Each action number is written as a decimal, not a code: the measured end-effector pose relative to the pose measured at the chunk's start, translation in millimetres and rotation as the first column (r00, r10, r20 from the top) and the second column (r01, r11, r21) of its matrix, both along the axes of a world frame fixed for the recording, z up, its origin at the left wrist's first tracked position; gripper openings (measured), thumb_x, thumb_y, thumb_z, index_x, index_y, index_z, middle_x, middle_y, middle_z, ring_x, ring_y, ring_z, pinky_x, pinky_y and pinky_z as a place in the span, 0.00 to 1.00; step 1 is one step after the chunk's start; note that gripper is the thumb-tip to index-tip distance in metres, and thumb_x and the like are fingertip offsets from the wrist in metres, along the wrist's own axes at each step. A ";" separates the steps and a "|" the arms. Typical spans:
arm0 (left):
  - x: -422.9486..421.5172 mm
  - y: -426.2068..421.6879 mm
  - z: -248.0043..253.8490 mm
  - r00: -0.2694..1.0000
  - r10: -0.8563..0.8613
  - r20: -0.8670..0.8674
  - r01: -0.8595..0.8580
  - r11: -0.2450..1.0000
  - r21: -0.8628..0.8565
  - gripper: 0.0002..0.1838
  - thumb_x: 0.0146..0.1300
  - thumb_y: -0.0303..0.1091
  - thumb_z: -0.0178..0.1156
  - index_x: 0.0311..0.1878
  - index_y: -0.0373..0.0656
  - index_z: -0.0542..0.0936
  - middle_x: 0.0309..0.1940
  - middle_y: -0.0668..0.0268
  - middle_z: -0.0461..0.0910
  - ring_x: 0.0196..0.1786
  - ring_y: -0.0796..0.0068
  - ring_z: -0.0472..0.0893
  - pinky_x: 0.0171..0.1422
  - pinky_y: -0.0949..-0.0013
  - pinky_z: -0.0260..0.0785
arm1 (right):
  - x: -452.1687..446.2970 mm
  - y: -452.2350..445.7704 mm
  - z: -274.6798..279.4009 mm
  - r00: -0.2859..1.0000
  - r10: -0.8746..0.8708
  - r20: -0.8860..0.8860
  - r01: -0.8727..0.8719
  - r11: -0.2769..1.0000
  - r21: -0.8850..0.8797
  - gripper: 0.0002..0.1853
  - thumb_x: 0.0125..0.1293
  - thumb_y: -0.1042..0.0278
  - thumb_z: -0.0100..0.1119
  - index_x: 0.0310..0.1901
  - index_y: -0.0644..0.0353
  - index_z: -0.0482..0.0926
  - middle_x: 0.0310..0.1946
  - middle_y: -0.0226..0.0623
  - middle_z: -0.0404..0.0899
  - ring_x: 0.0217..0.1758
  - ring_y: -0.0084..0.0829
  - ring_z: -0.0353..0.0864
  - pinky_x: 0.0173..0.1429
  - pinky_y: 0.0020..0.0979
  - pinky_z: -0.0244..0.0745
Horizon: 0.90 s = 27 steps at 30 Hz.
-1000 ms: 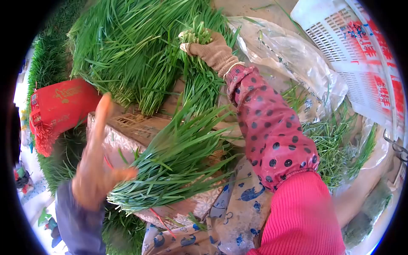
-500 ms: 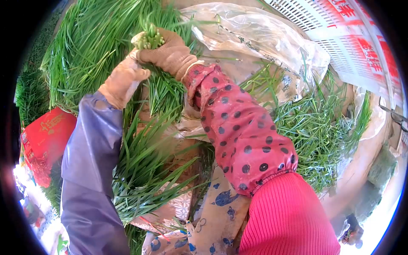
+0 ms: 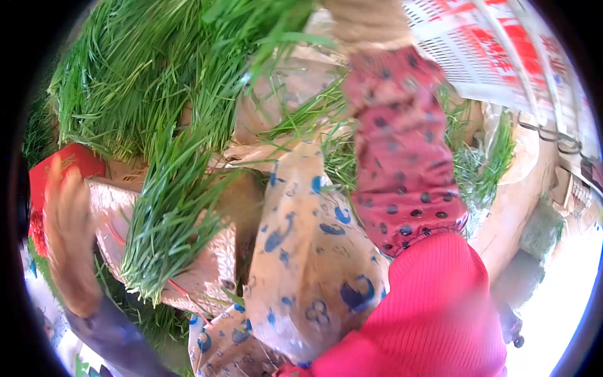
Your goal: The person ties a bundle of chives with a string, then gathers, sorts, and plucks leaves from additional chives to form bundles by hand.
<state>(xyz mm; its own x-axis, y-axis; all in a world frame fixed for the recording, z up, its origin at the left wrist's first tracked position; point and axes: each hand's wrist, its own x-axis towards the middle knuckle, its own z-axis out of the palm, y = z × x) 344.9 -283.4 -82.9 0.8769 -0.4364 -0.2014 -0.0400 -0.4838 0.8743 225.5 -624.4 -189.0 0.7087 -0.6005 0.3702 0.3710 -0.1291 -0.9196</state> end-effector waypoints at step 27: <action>-252.2 -34.2 28.4 0.532 -0.596 -0.601 -0.341 0.500 -0.796 0.42 0.62 0.48 0.58 0.74 0.40 0.53 0.62 0.57 0.69 0.45 0.71 0.70 0.47 0.66 0.68 | -192.7 218.1 113.2 0.940 0.340 -0.026 -0.103 0.209 -0.973 0.07 0.54 0.62 0.56 0.30 0.55 0.75 0.36 0.39 0.74 0.46 0.41 0.74 0.55 0.41 0.73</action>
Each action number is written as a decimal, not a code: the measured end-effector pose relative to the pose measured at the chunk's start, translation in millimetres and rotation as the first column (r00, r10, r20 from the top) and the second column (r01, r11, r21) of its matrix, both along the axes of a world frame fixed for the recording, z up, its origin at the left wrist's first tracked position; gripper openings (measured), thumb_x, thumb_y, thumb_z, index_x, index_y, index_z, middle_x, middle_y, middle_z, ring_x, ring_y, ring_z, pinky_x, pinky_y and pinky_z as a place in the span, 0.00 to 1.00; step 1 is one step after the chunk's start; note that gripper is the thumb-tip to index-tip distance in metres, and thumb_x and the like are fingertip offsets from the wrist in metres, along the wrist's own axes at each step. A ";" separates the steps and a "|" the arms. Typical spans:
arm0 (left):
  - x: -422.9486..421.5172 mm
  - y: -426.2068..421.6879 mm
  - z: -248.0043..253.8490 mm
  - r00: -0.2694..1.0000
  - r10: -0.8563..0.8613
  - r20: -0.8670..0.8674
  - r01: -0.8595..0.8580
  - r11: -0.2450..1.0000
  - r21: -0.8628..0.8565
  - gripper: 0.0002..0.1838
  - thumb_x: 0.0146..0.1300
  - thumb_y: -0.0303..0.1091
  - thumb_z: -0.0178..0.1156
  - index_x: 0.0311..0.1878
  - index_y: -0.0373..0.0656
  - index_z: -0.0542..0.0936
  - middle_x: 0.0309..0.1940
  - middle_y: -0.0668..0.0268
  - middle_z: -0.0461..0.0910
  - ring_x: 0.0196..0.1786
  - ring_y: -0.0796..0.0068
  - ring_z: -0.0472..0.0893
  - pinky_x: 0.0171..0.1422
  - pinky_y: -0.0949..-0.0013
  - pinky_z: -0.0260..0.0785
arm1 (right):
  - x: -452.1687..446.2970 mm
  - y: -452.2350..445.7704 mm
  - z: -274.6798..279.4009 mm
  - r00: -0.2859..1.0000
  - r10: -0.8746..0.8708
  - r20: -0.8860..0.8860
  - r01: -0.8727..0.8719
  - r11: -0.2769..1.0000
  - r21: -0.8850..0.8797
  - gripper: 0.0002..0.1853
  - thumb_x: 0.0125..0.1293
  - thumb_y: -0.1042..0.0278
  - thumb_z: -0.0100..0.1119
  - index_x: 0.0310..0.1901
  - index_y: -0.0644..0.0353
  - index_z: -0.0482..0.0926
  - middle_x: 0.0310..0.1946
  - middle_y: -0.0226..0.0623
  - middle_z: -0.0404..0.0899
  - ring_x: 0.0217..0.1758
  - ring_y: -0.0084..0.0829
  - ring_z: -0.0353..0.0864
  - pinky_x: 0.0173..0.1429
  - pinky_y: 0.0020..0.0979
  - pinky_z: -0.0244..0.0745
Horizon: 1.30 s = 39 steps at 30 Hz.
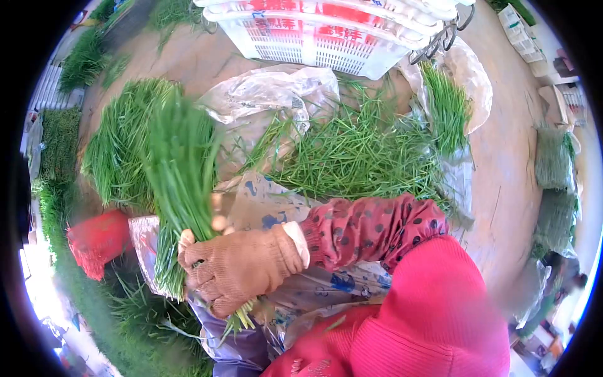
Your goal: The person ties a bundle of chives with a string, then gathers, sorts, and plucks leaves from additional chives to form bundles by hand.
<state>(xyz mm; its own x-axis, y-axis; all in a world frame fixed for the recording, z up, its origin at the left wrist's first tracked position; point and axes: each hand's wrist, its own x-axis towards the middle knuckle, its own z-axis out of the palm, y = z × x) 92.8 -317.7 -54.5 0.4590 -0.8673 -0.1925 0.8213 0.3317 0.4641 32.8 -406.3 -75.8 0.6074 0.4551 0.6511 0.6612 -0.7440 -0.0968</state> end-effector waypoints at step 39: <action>140.5 79.0 -18.1 0.934 -0.353 0.063 0.358 0.925 -0.125 0.16 0.73 0.36 0.49 0.56 0.38 0.62 0.48 0.59 0.75 0.27 0.59 0.80 0.36 0.56 0.65 | -229.0 -190.5 -303.4 -0.708 -0.461 -0.535 0.381 0.388 -0.839 0.21 0.65 0.68 0.49 0.60 0.52 0.75 0.54 0.49 0.79 0.56 0.48 0.80 0.61 0.44 0.74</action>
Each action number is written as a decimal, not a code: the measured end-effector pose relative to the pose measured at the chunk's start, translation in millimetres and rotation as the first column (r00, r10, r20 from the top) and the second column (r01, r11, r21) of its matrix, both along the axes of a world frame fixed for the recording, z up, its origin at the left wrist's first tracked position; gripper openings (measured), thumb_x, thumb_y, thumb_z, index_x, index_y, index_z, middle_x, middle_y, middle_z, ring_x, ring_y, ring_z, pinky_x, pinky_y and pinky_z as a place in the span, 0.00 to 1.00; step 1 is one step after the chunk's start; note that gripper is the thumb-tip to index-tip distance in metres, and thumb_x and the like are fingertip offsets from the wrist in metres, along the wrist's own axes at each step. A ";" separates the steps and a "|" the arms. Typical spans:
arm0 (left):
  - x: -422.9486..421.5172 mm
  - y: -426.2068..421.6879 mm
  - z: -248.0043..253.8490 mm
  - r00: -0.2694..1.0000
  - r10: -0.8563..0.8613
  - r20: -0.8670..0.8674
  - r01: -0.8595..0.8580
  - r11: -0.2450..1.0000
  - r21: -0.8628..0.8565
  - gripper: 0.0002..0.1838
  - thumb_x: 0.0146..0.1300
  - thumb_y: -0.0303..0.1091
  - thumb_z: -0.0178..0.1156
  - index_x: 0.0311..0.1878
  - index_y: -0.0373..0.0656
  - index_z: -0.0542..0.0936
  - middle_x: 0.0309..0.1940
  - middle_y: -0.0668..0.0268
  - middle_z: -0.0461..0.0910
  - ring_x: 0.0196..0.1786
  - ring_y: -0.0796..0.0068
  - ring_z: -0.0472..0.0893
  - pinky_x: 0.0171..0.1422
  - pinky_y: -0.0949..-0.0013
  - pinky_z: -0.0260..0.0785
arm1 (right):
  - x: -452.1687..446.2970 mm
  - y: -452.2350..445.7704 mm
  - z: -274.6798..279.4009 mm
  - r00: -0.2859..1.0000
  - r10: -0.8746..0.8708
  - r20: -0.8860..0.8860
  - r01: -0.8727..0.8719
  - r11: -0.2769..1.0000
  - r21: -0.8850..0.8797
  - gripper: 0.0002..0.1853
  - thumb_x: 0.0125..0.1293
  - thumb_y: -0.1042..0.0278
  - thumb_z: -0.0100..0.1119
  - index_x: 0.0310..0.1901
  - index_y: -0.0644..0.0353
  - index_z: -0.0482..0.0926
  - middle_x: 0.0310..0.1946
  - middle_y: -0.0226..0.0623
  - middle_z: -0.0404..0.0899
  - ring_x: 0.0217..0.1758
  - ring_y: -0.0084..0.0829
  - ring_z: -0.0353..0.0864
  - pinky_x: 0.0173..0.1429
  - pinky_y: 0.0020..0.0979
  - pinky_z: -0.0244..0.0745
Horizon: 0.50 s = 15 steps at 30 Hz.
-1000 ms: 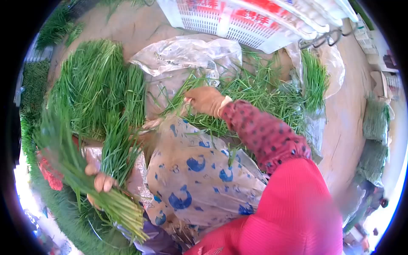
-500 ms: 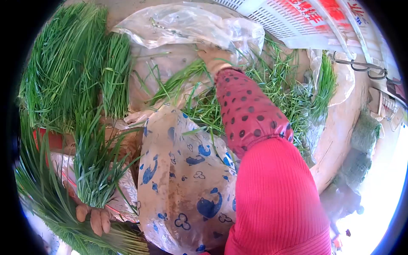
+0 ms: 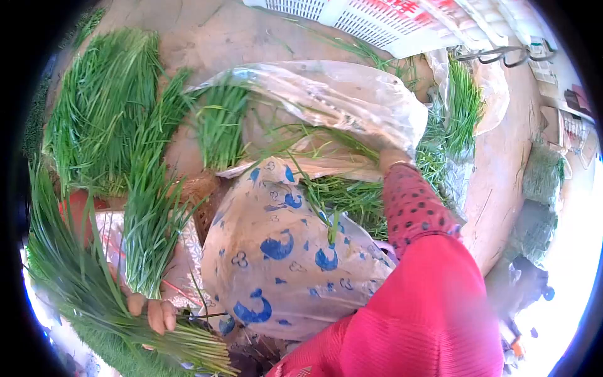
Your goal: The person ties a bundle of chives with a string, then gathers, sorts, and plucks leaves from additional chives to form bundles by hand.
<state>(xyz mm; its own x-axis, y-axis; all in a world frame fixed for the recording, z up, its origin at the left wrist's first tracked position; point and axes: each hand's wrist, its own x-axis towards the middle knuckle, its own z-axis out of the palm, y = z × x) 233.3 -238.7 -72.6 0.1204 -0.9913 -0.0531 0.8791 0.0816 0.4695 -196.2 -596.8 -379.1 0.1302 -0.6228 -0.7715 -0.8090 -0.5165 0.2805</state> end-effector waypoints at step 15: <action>-65.6 12.8 47.0 0.995 0.000 -0.097 -0.032 0.943 -0.330 0.23 0.70 0.39 0.51 0.61 0.40 0.55 0.42 0.59 0.68 0.40 0.66 0.73 0.39 0.63 0.69 | 60.5 -12.9 247.6 0.398 0.474 0.785 -0.129 0.876 -0.464 0.10 0.59 0.71 0.59 0.42 0.48 0.84 0.38 0.33 0.82 0.41 0.40 0.80 0.45 0.39 0.75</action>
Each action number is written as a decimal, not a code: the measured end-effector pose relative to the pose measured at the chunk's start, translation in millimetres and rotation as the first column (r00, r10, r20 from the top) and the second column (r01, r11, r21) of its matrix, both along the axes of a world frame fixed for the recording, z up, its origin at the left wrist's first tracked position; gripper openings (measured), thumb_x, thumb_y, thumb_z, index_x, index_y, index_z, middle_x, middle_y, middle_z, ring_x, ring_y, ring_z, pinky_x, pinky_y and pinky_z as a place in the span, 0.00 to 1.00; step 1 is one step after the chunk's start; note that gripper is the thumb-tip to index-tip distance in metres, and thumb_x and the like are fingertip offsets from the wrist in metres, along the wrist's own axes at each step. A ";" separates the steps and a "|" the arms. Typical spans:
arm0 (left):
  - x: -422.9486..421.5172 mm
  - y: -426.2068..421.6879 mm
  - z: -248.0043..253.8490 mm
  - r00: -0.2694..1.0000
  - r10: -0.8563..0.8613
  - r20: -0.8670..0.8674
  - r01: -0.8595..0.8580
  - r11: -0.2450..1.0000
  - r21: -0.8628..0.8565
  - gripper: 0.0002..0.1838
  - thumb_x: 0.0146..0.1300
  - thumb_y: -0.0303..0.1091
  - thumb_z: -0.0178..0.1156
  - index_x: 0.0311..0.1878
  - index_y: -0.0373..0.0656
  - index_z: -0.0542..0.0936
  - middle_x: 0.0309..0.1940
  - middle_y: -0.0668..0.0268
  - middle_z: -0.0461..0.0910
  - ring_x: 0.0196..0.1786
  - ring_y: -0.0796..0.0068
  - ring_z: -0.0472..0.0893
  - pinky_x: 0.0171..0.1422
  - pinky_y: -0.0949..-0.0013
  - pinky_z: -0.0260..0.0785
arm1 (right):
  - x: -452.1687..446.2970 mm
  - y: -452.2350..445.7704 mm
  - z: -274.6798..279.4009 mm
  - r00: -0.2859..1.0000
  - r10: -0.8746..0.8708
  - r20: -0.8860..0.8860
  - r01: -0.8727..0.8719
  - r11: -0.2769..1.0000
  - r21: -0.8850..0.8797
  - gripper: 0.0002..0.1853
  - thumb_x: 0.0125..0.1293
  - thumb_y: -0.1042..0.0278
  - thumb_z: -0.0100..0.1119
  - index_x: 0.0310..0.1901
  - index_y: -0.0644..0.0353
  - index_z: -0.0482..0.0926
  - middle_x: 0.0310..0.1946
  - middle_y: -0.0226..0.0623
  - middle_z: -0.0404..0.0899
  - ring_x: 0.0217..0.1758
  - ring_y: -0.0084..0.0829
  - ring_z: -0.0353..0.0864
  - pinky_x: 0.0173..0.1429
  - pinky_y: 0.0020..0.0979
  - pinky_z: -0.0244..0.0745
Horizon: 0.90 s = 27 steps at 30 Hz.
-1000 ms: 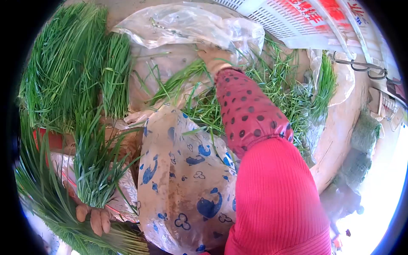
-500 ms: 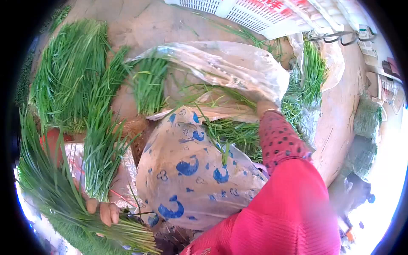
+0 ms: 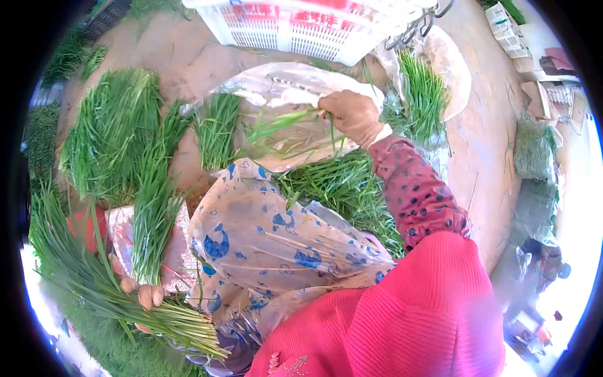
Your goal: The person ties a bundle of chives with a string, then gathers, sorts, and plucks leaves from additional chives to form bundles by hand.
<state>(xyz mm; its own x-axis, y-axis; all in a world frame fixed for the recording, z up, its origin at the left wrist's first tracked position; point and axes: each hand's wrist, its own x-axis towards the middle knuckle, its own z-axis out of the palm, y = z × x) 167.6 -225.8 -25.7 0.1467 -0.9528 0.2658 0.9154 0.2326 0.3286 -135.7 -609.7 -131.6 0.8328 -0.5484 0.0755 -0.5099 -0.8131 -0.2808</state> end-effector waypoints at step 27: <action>-176.2 44.5 13.2 0.785 0.607 0.124 -0.618 0.753 0.226 0.43 0.51 0.45 0.67 0.69 0.38 0.64 0.62 0.53 0.71 0.59 0.56 0.75 0.57 0.49 0.77 | 36.4 268.9 170.7 0.851 0.487 0.198 -0.515 0.694 0.503 0.12 0.67 0.57 0.54 0.44 0.52 0.81 0.31 0.46 0.81 0.36 0.48 0.81 0.40 0.42 0.75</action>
